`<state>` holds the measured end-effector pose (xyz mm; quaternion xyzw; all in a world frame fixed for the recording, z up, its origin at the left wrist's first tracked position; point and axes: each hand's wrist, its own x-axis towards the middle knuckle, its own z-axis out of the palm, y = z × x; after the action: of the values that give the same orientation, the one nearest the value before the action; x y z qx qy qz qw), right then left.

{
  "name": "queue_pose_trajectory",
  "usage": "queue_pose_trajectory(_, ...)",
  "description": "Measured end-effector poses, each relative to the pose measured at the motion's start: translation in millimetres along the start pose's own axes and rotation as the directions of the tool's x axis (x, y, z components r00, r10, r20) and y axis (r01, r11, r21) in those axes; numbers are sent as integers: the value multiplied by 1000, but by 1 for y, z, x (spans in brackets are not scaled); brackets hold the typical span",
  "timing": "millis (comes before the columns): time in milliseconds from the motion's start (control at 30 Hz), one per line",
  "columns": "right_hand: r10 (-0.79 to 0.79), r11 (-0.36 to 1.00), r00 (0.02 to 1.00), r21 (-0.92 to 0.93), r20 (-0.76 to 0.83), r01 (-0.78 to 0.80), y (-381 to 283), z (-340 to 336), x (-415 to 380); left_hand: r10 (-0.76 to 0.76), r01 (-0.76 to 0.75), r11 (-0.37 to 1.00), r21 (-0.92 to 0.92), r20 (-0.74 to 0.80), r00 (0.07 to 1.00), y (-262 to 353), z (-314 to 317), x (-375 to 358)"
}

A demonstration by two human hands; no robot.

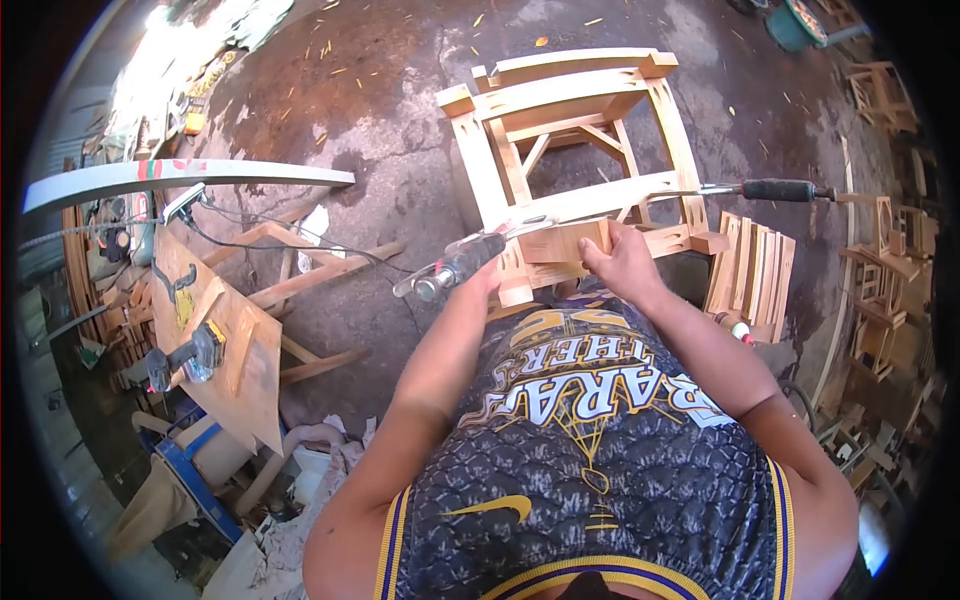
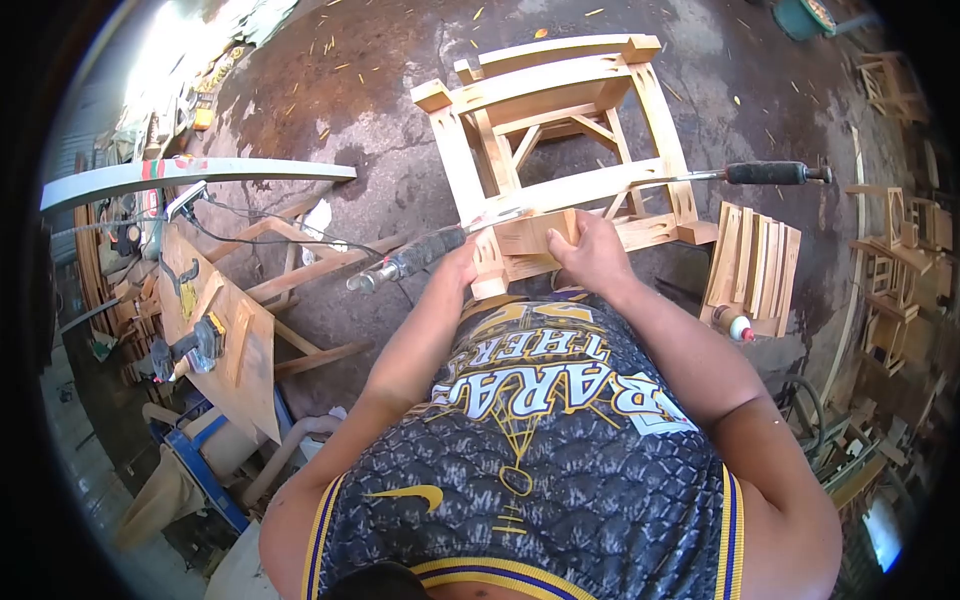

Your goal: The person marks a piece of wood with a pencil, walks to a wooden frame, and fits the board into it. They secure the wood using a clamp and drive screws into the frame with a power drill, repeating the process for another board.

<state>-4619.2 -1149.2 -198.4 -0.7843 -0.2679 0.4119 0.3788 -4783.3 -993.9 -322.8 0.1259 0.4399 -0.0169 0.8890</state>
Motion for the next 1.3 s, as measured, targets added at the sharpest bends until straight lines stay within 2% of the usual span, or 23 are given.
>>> queue_pose_trajectory(67,155,979,987,129,32,-158,10,-5,3,-22,26,995,-95,40,999,4,4,-1)
queue_pose_trajectory(100,138,936,987,313,85,-158,15,-10,3,-26,32,992,-123,54,998,4,3,-1)
queue_pose_trajectory(200,142,889,981,418,133,-185,20,-15,4,-18,35,985,-169,99,995,4,1,2)
queue_pose_trajectory(267,124,916,985,367,123,-162,16,-13,1,-15,37,981,-188,119,993,4,1,5)
queue_pose_trajectory(333,109,986,991,119,77,-118,2,-4,-6,-17,47,978,-204,143,990,4,-1,5)
queue_pose_trajectory(400,155,986,985,55,72,-159,-1,-4,-6,-20,56,974,-221,161,987,6,0,6)
queue_pose_trajectory(500,226,848,971,475,81,-237,25,-10,0,-15,56,972,-228,180,984,6,0,4)
queue_pose_trajectory(533,232,848,969,471,79,-242,31,-10,-1,-15,58,970,-238,179,984,6,-1,2)
queue_pose_trajectory(600,329,737,942,608,61,-297,25,-5,-1,13,18,986,-164,188,982,3,-8,10)
queue_pose_trajectory(667,308,769,951,583,22,-263,16,1,-2,28,-1,990,-141,189,982,3,-12,14)
queue_pose_trajectory(700,269,912,963,325,-10,-252,1,0,-5,27,-3,992,-128,185,982,3,-12,15)
queue_pose_trajectory(767,87,978,988,-175,-130,-109,-22,11,-16,24,-3,993,-121,169,985,3,-12,14)
queue_pose_trajectory(800,66,977,987,-192,-146,-93,-41,18,-21,22,-4,993,-116,155,988,3,-12,12)
queue_pose_trajectory(867,58,975,987,-202,-152,-88,-24,13,-18,17,-4,995,-102,131,991,2,-14,7)
queue_pose_trajectory(900,113,990,987,98,-117,-102,-10,6,-13,19,-8,996,-88,119,993,3,-14,5)
queue_pose_trajectory(933,156,914,986,388,-58,-122,8,-2,-11,18,-10,997,-77,104,994,3,-16,4)
queue_pose_trajectory(967,142,889,990,440,-6,-125,13,-10,-7,19,-13,998,-64,95,995,3,-17,3)
queue_pose_trajectory(1000,132,890,991,440,5,-121,16,-9,-7,23,-19,998,-56,88,996,5,-17,1)
queue_pose_trajectory(1067,46,971,999,235,-20,-40,11,-4,-14,34,-32,999,-30,69,997,8,-16,1)
queue_pose_trajectory(1100,39,999,999,8,4,-39,-14,-1,-25,40,-39,999,-20,61,997,6,-14,2)
queue_pose_trajectory(1200,-9,996,999,-85,-52,5,15,-2,-14,61,-61,998,8,32,998,4,-12,3)
queue_pose_trajectory(1233,109,922,994,376,-9,-97,20,-12,-11,68,-68,997,22,20,997,4,-13,3)
queue_pose_trajectory(1300,112,840,989,523,97,-146,52,-20,-3,75,-75,996,44,-4,997,2,-13,2)
